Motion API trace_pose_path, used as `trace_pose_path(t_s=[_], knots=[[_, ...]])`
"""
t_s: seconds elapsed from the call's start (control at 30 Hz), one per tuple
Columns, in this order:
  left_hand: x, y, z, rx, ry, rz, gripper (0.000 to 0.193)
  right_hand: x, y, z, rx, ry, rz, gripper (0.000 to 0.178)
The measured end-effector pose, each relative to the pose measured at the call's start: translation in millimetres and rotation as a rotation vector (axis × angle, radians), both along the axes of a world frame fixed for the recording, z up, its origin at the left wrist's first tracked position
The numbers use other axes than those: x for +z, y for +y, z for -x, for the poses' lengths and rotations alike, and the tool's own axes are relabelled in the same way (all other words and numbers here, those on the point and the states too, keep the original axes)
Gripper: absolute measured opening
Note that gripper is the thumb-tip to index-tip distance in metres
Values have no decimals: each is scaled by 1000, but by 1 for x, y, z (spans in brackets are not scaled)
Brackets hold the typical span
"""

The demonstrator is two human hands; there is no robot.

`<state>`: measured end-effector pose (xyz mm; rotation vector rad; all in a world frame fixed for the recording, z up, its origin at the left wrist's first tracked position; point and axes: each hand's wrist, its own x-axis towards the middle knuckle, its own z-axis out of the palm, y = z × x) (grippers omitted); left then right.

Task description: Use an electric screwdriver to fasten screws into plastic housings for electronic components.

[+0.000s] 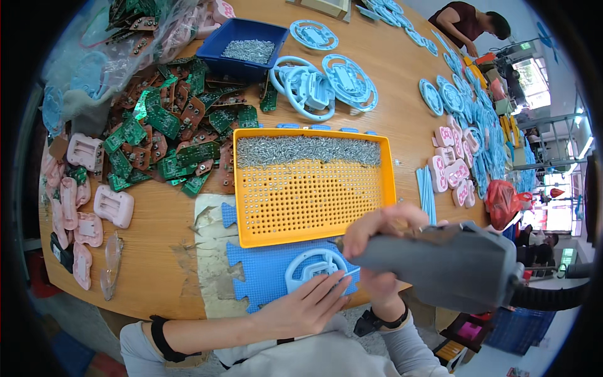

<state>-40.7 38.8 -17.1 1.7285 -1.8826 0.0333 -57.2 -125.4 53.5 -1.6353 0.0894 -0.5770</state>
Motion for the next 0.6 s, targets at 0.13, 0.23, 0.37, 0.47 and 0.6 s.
trace_pose_path(t_s=[0.13,0.23,0.37,0.47,0.6], knots=[[11,-19,-8,2,-98,-28,40,20,-13,11,-84,-61,-1,63],[17,-31,-11,-34,-286,-133,42,27,-39,13,-159,-180,51,56],[19,-45,-10,-28,-388,-262,45,23,-68,-4,-172,-407,1,72],[15,-52,-13,-43,-302,-236,43,19,-73,-17,-20,-395,-45,76],[9,-60,-16,-163,-277,-183,49,-2,-80,-36,3,-412,137,72]])
